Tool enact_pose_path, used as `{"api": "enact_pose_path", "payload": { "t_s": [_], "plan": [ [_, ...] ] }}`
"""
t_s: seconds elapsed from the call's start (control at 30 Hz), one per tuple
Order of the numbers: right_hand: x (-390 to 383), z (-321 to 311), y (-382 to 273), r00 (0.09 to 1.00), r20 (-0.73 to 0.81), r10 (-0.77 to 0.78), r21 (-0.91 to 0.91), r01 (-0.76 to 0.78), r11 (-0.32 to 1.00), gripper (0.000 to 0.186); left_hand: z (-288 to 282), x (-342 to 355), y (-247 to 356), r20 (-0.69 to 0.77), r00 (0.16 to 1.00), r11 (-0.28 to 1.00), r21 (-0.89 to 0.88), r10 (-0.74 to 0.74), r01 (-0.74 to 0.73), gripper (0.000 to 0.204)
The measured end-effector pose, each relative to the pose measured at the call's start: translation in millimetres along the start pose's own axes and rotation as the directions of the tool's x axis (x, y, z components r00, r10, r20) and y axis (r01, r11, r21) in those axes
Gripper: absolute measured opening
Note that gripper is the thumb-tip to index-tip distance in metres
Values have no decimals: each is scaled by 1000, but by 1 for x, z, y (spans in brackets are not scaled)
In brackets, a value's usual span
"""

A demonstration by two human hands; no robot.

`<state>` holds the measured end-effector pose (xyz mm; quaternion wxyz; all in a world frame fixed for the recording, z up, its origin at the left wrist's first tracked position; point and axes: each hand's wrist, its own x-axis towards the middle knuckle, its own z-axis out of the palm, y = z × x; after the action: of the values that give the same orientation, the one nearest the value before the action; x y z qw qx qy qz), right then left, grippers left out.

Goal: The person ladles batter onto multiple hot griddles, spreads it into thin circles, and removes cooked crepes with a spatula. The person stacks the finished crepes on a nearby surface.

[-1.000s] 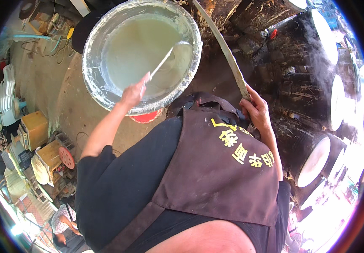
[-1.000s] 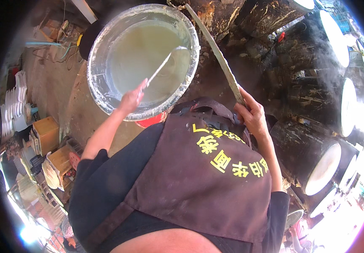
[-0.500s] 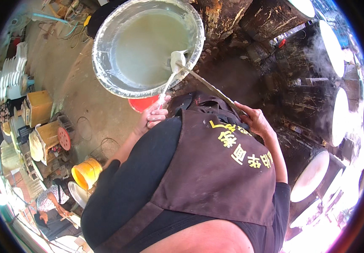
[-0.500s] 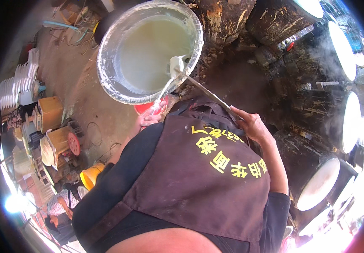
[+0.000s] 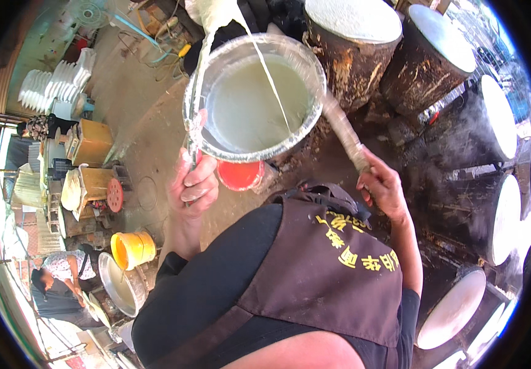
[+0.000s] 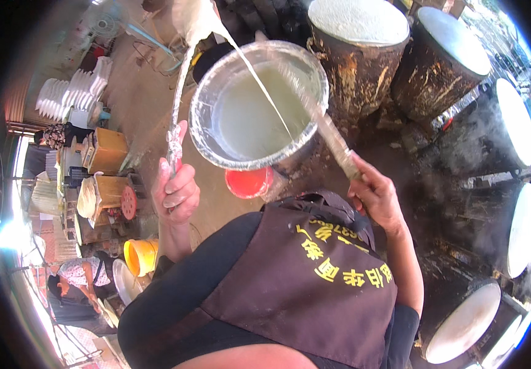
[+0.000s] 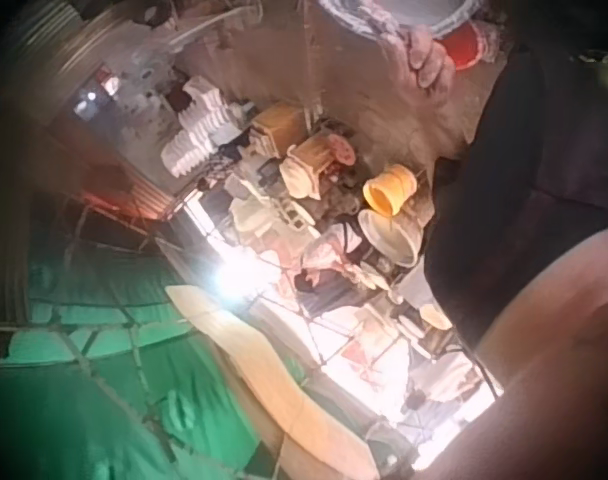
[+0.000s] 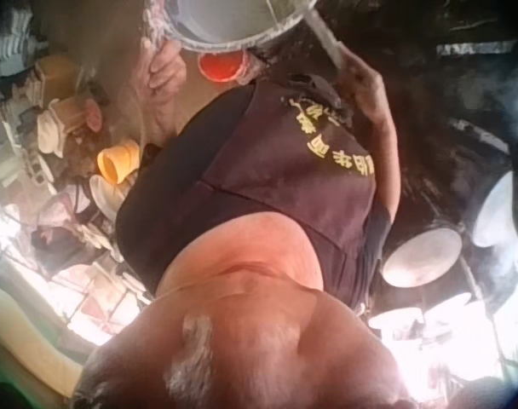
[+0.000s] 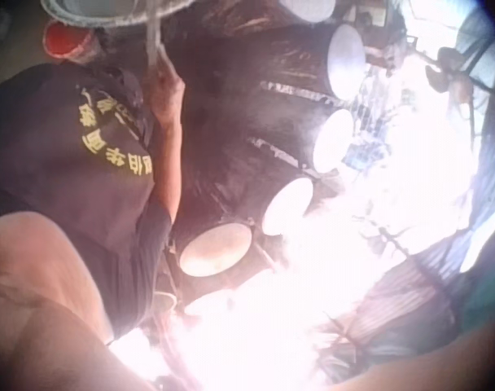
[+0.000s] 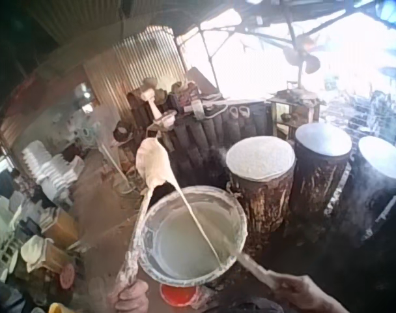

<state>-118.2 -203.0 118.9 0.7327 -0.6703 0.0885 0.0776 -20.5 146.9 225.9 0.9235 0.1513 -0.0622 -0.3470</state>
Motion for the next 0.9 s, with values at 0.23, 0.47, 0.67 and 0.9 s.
{"api": "enact_pose_path", "payload": {
  "t_s": [0.23,0.47,0.67,0.9],
  "plan": [
    [49,45,-37,976,200,85,-58,-75,996,52,-47,24,3,-300,954,998,65,-1,21,29],
    [94,49,19,894,70,-443,-665,373,647,54,-92,55,21,-414,880,969,-173,-234,176,24],
    [67,20,43,988,-113,-108,-637,11,771,54,-100,98,24,-327,850,904,-261,-413,338,27],
    [44,-3,26,929,-366,54,164,8,986,51,-55,141,-24,-348,813,863,22,-467,505,37]
  ]
}}
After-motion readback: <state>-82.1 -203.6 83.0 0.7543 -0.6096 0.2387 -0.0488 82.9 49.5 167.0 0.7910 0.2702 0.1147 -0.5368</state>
